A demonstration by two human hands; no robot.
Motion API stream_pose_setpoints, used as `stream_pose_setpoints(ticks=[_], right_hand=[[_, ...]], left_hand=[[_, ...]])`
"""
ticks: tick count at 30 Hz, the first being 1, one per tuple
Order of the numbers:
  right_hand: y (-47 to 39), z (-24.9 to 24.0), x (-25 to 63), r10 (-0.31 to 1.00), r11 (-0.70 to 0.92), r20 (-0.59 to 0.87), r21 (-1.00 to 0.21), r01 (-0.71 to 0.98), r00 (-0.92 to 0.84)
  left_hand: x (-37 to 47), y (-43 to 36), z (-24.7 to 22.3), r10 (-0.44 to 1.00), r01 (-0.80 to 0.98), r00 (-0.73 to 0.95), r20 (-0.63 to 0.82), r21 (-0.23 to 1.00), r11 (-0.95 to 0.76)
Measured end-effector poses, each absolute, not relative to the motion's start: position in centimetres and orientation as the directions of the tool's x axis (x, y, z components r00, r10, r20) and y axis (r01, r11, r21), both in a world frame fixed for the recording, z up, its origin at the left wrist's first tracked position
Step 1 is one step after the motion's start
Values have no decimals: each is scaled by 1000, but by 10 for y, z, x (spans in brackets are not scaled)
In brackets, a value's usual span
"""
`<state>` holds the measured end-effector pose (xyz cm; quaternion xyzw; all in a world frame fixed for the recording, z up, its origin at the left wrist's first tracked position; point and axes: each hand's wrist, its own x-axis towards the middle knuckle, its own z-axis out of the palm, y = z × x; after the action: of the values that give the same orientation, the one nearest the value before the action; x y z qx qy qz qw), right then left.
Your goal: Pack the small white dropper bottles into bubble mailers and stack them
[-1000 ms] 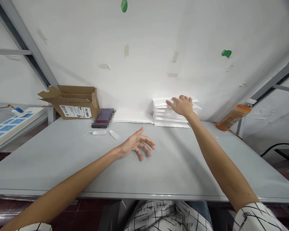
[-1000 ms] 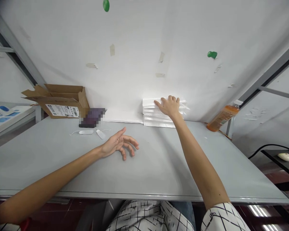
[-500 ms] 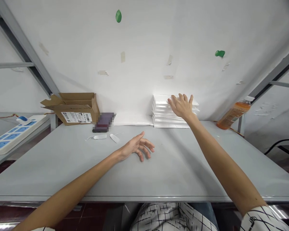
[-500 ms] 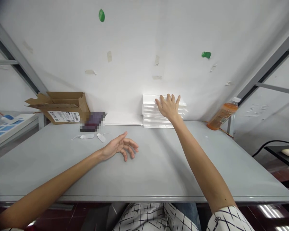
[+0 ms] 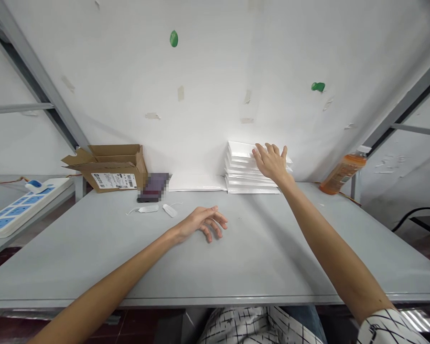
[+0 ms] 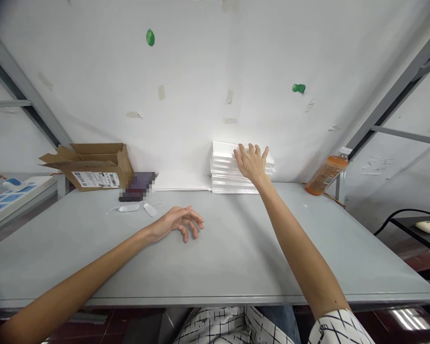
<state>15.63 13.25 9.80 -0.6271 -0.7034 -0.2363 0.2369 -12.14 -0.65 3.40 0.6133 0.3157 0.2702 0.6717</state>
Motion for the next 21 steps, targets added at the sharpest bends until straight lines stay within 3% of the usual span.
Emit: stream_pose_setpoints(ticks=[6,12,16,19,21], right_hand=[[125,100,155,723,109,683,41,993,-108],[93,90,147,601,172,781,77,982,-167],[65,62,147,522,314,807,118,942,-275],[53,38,151,459,449,797,173,877,-392],[52,26,154,441,513,782,184,839,-441]], left_hand=[[-125,-4,37,766,48,639,-71,997,53],[-151,11,57,849,247,525,66,942,-226],[-187,20,81,940,605,312,135,735,-306],[-222,23,96,966,782,118,230,578,-233],[-244,24,102,984,845,71,161,515,-146]])
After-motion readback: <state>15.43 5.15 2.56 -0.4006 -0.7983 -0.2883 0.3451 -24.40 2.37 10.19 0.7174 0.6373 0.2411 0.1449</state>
